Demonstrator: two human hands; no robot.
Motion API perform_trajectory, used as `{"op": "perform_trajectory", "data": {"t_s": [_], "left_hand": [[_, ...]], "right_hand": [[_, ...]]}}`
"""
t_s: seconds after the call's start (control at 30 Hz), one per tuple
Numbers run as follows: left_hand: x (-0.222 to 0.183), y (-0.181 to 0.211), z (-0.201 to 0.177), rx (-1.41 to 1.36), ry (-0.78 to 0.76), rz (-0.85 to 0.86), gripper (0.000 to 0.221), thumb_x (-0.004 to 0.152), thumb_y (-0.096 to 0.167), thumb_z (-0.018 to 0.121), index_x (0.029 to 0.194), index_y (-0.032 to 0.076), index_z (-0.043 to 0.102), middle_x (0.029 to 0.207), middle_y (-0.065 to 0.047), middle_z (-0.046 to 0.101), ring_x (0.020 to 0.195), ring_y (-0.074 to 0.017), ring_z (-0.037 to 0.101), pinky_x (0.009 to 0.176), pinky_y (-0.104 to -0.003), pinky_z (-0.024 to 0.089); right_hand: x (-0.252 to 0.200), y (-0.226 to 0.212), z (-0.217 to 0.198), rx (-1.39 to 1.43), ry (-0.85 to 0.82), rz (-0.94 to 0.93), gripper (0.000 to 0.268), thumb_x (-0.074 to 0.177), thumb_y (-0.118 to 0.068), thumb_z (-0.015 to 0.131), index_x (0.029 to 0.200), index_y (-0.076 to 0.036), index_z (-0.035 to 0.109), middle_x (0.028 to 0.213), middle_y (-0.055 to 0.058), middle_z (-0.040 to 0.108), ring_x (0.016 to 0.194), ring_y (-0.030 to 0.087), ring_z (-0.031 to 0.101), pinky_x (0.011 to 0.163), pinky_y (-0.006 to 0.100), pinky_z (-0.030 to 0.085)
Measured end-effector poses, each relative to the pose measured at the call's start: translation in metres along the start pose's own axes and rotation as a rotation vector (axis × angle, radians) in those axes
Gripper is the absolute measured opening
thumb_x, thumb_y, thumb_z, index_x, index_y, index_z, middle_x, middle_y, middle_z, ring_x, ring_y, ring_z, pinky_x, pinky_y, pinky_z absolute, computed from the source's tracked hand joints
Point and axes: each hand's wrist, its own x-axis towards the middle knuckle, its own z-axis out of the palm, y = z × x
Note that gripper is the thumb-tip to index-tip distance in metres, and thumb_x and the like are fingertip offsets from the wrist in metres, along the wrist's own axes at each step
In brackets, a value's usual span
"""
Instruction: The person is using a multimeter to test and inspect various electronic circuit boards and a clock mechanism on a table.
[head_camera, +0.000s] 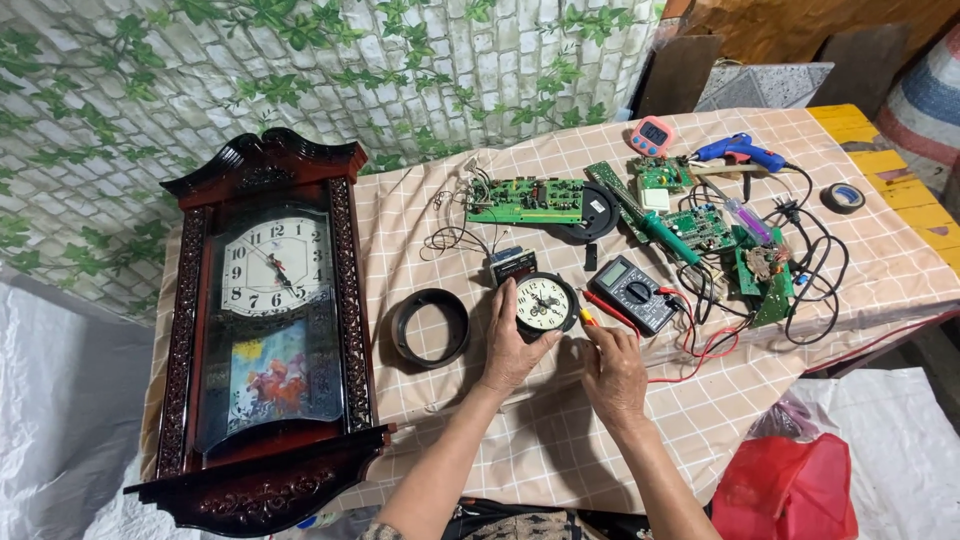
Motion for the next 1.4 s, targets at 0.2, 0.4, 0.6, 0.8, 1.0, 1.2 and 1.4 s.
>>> {"op": "perform_trajectory", "data": {"t_s": [0.2,0.4,0.6,0.8,1.0,1.2,1.4], "left_hand": [[-0.003,0.001,0.001,0.067,0.004,0.032,0.115,0.062,0.025,0.092,0.156,0.002,0.031,0.155,-0.027,0.034,0.143,-0.0478,0.035,0.120,-0.053,0.029],[-0.002,0.022,-0.009,0.079,-0.056,-0.009,0.110,0.066,0.010,0.084,0.160,0.011,0.026,0.161,-0.023,0.024,0.146,-0.0484,0.027,0.118,-0.059,0.029],[-0.003,0.020,-0.009,0.126,-0.098,-0.028,0.116,0.062,0.010,0.080,0.161,0.013,0.022,0.161,-0.024,0.025,0.145,-0.0493,0.029,0.118,-0.060,0.030],[-0.003,0.024,-0.012,0.120,-0.116,0.004,0.115,0.061,0.012,0.081,0.161,0.013,0.024,0.160,-0.026,0.025,0.146,-0.0498,0.028,0.118,-0.060,0.027],[-0.005,0.018,-0.010,0.074,-0.074,0.075,0.117,0.058,0.019,0.088,0.158,0.009,0.029,0.159,-0.028,0.027,0.146,-0.0503,0.027,0.118,-0.058,0.025],[-0.006,0.003,-0.007,-0.012,-0.024,0.036,0.105,0.065,0.021,0.085,0.157,0.009,0.034,0.153,-0.028,0.037,0.143,-0.0488,0.033,0.117,-0.057,0.028],[-0.005,0.001,-0.006,-0.050,0.038,0.033,0.091,0.071,0.020,0.083,0.152,0.006,0.043,0.143,-0.025,0.047,0.137,-0.0448,0.044,0.115,-0.053,0.034]], "right_hand": [[0.004,-0.005,-0.001,-0.015,0.005,-0.042,0.033,0.084,-0.007,0.074,0.115,-0.018,0.074,0.098,0.004,0.068,0.087,0.025,0.064,0.081,0.037,0.055],[0.015,-0.016,0.003,-0.046,0.033,-0.111,0.037,0.084,-0.006,0.075,0.119,-0.017,0.071,0.102,0.005,0.066,0.089,0.027,0.064,0.082,0.038,0.054],[0.017,-0.016,0.005,-0.050,0.051,-0.115,0.036,0.083,-0.004,0.075,0.117,-0.016,0.069,0.100,0.006,0.066,0.087,0.028,0.064,0.080,0.039,0.053],[0.021,-0.010,0.001,-0.063,0.104,-0.138,0.034,0.085,-0.003,0.073,0.116,-0.015,0.070,0.101,0.007,0.066,0.090,0.029,0.066,0.084,0.038,0.054],[0.019,0.012,-0.011,-0.012,0.103,-0.113,0.031,0.088,-0.003,0.070,0.116,-0.016,0.072,0.102,0.006,0.067,0.093,0.029,0.066,0.085,0.038,0.054],[0.028,0.054,-0.024,-0.057,0.160,-0.133,0.028,0.090,-0.003,0.070,0.115,-0.017,0.074,0.102,0.006,0.068,0.095,0.029,0.067,0.085,0.038,0.054],[0.084,0.064,-0.011,-0.028,0.117,-0.149,0.027,0.087,-0.001,0.073,0.111,-0.012,0.074,0.098,0.010,0.070,0.092,0.033,0.068,0.083,0.042,0.055]]}}
